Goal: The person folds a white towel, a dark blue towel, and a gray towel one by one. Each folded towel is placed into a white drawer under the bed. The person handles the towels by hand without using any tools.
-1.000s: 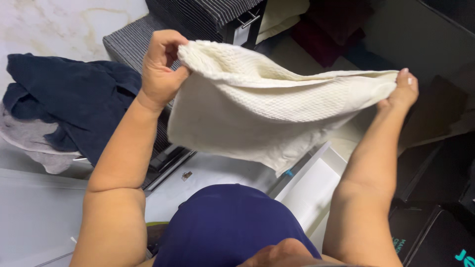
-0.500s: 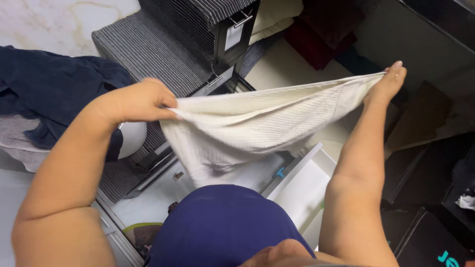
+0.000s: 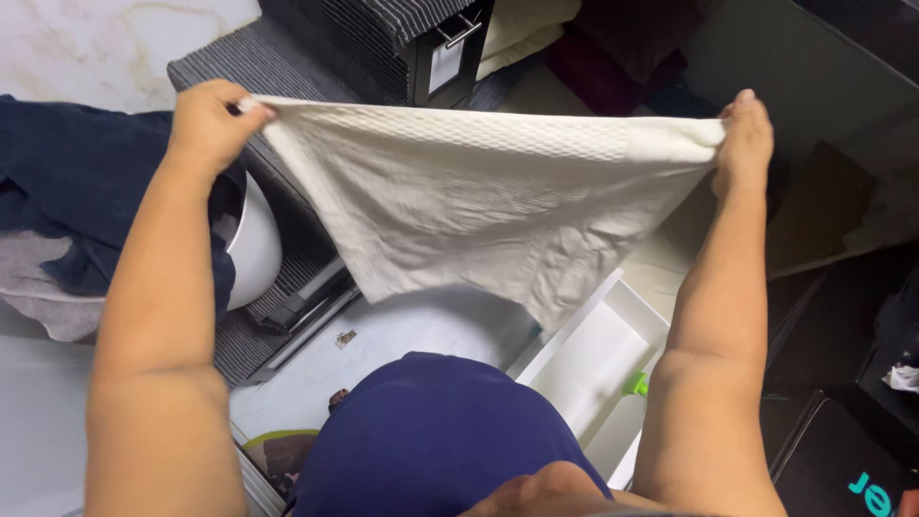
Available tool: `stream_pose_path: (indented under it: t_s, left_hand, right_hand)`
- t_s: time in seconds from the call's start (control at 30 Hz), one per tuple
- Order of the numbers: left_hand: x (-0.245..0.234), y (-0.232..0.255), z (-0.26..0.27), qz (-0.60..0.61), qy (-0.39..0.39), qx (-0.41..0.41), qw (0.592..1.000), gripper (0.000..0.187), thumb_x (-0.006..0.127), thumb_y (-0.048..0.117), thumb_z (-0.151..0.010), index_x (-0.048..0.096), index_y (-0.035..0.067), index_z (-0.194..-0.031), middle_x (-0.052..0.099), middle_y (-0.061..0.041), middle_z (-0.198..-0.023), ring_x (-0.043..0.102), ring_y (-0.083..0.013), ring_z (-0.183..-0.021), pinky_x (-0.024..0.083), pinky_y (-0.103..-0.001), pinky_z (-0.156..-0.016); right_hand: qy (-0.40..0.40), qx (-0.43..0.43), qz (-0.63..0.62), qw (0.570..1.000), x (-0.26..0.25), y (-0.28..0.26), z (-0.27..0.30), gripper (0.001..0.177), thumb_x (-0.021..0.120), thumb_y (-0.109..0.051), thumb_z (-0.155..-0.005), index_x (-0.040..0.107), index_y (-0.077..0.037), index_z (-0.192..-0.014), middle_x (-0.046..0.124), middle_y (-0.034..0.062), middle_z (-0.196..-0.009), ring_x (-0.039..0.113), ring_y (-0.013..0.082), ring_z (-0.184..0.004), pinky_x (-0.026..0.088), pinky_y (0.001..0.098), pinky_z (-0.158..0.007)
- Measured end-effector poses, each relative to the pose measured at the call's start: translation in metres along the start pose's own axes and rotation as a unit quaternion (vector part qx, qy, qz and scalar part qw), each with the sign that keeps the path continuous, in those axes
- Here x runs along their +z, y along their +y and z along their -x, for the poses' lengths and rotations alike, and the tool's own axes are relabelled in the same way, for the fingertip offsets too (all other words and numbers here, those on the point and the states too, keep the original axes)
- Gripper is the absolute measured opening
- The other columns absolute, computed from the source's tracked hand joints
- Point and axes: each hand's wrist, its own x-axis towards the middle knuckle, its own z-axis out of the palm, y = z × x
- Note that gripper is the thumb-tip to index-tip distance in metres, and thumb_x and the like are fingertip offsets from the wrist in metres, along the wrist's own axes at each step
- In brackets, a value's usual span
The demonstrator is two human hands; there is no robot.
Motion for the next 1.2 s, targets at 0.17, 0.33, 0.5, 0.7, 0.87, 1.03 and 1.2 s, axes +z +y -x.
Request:
stream_pose_path:
  t_s: [0.17,0.33,0.5,0.7,0.87,1.03,1.2]
  left_hand:
    - [0.002,-0.044,-0.023,0.023,0.074,-0.065,0.995,0.022,0.082,0.018,-0.095,0.072,-0.001,-0.093,0.067,-0.008,-0.079,0.061,-0.0149,-0.068,0.048,-0.032,-0.063]
    - [-0.013,-0.074,-0.021,0.001,0.131,-0.081,0.988,0.021,0.083,0.015,-0.095,0.073,-0.003,-0.090,0.067,-0.009,-0.076,0.060,-0.0147,-0.066,0.047,-0.031,-0.062]
    - [-0.020,-0.086,-0.007,0.048,0.166,-0.097,0.980,0.016,0.082,0.012,-0.093,0.074,-0.001,-0.096,0.070,-0.005,-0.082,0.062,-0.0097,-0.071,0.048,-0.028,-0.063]
    - [-0.022,-0.088,0.008,0.040,0.165,-0.100,0.980,0.017,0.081,0.012,-0.092,0.074,-0.003,-0.091,0.069,-0.007,-0.083,0.059,-0.0107,-0.072,0.046,-0.029,-0.064]
    - [-0.028,-0.082,0.015,0.026,0.170,-0.082,0.982,0.018,0.084,0.013,-0.094,0.075,-0.003,-0.093,0.070,-0.006,-0.083,0.060,-0.0094,-0.072,0.047,-0.027,-0.065]
    - [-0.035,-0.073,0.016,0.037,0.171,-0.078,0.981,0.017,0.082,0.011,-0.092,0.074,-0.004,-0.093,0.069,-0.007,-0.084,0.059,-0.0101,-0.074,0.047,-0.028,-0.067]
    - [-0.050,-0.064,0.017,0.110,0.127,-0.111,0.980,0.010,0.081,0.004,-0.091,0.074,-0.003,-0.094,0.071,-0.003,-0.086,0.063,-0.0087,-0.075,0.049,-0.025,-0.067]
  right_hand:
    - [-0.195,0.083,-0.194,0.958,0.012,-0.038,0.043,0.019,0.070,-0.017,-0.091,0.058,-0.015,-0.106,0.062,-0.0019,-0.100,0.061,0.0136,-0.097,0.051,0.0303,-0.086]
    - [-0.290,0.092,-0.247,0.920,0.023,-0.065,0.083,0.043,0.065,-0.003,-0.079,0.059,-0.009,-0.122,0.064,0.0028,-0.111,0.062,0.0173,-0.108,0.048,0.0330,-0.099]
    - [-0.246,0.024,-0.253,0.935,0.044,-0.083,0.096,0.045,0.064,0.010,-0.090,0.056,-0.008,-0.131,0.061,0.0037,-0.117,0.061,0.0155,-0.109,0.051,0.0305,-0.098]
    - [-0.146,-0.244,-0.037,0.958,0.060,-0.091,0.100,0.061,0.061,0.019,-0.095,0.050,-0.007,-0.149,0.046,0.0003,-0.124,0.055,0.0107,-0.108,0.055,0.0276,-0.094]
    - [-0.103,-0.234,-0.018,0.967,0.067,-0.085,0.088,0.054,0.060,0.022,-0.095,0.057,-0.005,-0.142,0.052,0.0021,-0.125,0.061,0.0122,-0.109,0.056,0.0272,-0.092]
    - [-0.138,-0.061,-0.135,0.979,0.067,-0.070,0.069,0.050,0.060,0.020,-0.092,0.061,-0.002,-0.136,0.066,0.0034,-0.117,0.065,0.0111,-0.105,0.056,0.0247,-0.091]
    - [-0.147,0.022,-0.214,0.966,0.065,-0.042,0.061,0.028,0.061,0.013,-0.095,0.069,-0.001,-0.119,0.070,0.0044,-0.104,0.066,0.0117,-0.092,0.056,0.0255,-0.084]
